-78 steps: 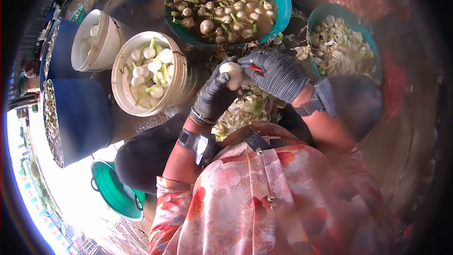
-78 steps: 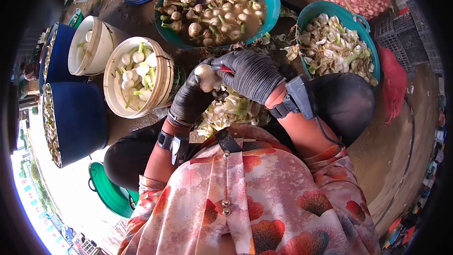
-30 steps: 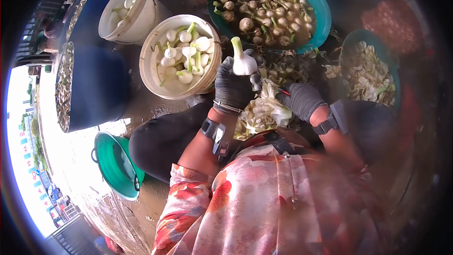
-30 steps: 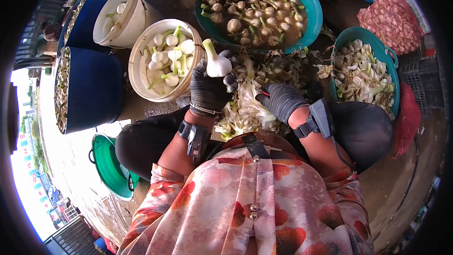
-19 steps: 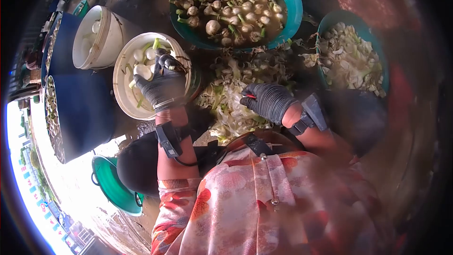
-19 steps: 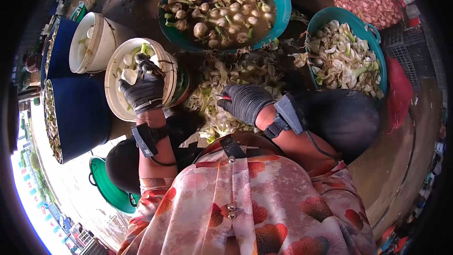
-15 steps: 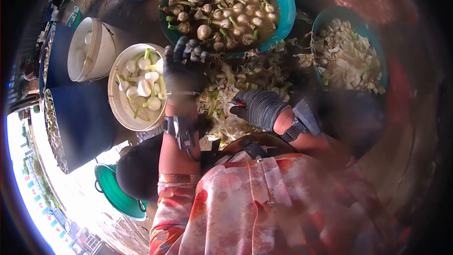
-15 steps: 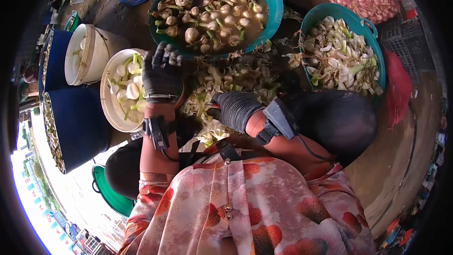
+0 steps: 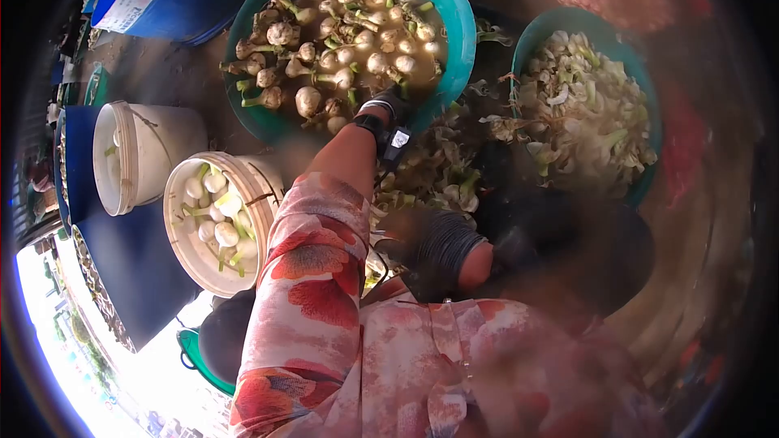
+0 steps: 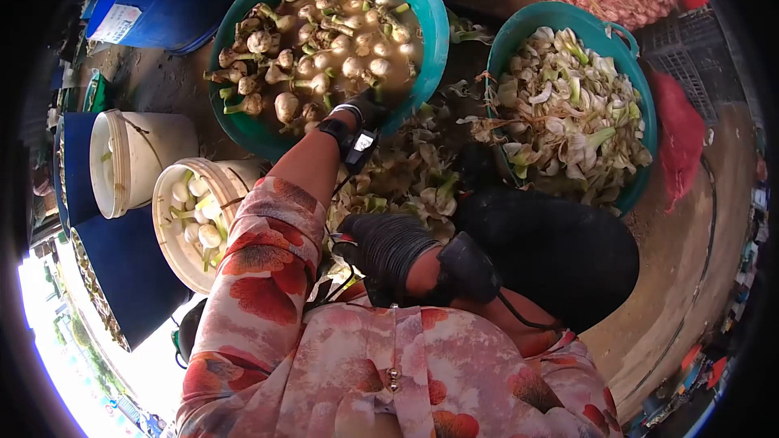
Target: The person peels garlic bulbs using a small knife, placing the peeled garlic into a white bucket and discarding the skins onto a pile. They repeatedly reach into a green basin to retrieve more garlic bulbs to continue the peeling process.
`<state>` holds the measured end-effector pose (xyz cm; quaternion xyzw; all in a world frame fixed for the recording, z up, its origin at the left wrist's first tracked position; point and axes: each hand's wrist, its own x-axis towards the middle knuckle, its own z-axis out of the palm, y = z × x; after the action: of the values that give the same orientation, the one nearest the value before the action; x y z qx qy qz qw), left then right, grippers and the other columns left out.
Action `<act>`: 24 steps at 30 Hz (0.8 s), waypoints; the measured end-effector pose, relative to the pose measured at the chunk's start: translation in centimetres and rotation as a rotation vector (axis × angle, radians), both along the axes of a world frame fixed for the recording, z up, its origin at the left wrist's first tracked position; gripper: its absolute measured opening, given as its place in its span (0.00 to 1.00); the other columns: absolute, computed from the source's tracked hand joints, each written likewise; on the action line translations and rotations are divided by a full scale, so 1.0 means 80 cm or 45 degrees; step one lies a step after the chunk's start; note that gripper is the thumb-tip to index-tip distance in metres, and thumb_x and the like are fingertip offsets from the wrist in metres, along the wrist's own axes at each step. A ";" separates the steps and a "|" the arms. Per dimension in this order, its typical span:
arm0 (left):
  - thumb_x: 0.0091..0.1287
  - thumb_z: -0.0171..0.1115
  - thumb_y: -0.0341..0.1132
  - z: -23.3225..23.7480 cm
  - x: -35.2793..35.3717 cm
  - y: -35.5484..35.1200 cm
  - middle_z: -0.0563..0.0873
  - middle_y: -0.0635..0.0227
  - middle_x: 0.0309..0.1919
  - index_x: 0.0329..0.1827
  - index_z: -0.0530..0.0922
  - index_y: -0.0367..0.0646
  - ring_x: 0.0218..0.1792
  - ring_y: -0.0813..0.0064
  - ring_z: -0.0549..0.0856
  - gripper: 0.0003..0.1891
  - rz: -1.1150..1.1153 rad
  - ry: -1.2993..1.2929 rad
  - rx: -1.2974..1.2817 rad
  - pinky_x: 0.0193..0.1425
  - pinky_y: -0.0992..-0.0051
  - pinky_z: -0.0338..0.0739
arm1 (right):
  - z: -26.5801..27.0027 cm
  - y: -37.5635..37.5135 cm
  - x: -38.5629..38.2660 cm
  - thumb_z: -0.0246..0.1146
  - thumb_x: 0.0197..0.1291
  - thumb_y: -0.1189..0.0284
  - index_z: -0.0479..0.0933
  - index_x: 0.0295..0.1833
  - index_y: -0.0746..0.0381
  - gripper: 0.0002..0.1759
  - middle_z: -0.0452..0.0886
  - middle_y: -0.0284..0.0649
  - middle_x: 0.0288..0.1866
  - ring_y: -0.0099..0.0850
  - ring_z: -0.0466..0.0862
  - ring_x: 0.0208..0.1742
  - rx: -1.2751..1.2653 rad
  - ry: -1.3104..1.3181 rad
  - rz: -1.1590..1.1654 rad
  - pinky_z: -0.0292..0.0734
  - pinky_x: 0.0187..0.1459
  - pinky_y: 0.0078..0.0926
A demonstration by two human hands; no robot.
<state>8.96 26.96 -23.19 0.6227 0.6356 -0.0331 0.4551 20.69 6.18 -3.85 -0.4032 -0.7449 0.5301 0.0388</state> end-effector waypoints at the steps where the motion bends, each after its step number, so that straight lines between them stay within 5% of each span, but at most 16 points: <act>1: 0.61 0.64 0.52 -0.006 0.006 -0.004 0.85 0.52 0.53 0.67 0.73 0.44 0.55 0.58 0.84 0.33 -0.018 0.135 0.003 0.58 0.65 0.77 | 0.010 0.003 0.002 0.61 0.64 0.58 0.80 0.51 0.60 0.18 0.85 0.50 0.39 0.49 0.85 0.42 -0.061 -0.029 -0.046 0.78 0.47 0.43; 6: 0.64 0.63 0.48 0.041 -0.008 0.004 0.83 0.50 0.53 0.65 0.73 0.46 0.53 0.62 0.83 0.28 -0.241 0.135 -0.113 0.59 0.62 0.77 | 0.046 0.008 0.018 0.60 0.65 0.57 0.79 0.51 0.62 0.20 0.85 0.52 0.40 0.50 0.85 0.43 0.059 0.060 -0.146 0.78 0.48 0.44; 10: 0.69 0.61 0.31 0.100 -0.047 -0.030 0.80 0.55 0.56 0.69 0.68 0.43 0.54 0.62 0.83 0.25 0.744 -1.122 -0.515 0.58 0.67 0.82 | 0.056 0.020 0.012 0.62 0.65 0.57 0.79 0.50 0.62 0.19 0.85 0.51 0.40 0.49 0.85 0.42 0.127 0.098 -0.397 0.78 0.45 0.43; 15: 0.71 0.61 0.31 0.204 -0.069 -0.130 0.80 0.59 0.58 0.71 0.66 0.38 0.56 0.65 0.81 0.26 0.815 -1.747 -0.342 0.59 0.67 0.79 | 0.061 0.036 0.010 0.65 0.65 0.65 0.80 0.46 0.63 0.12 0.85 0.50 0.36 0.46 0.86 0.38 0.072 0.367 -1.011 0.80 0.41 0.37; 24: 0.66 0.66 0.31 0.269 -0.075 -0.249 0.77 0.61 0.61 0.72 0.65 0.40 0.60 0.65 0.79 0.31 0.802 -1.738 -0.038 0.66 0.64 0.75 | 0.076 0.026 0.013 0.65 0.63 0.65 0.83 0.44 0.60 0.11 0.85 0.48 0.39 0.46 0.85 0.40 0.615 0.168 -0.929 0.79 0.45 0.39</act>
<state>3.00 7.04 -1.70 0.2874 0.3598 0.4835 0.7444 21.70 8.29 2.22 -0.5844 -0.6524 0.3169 0.3639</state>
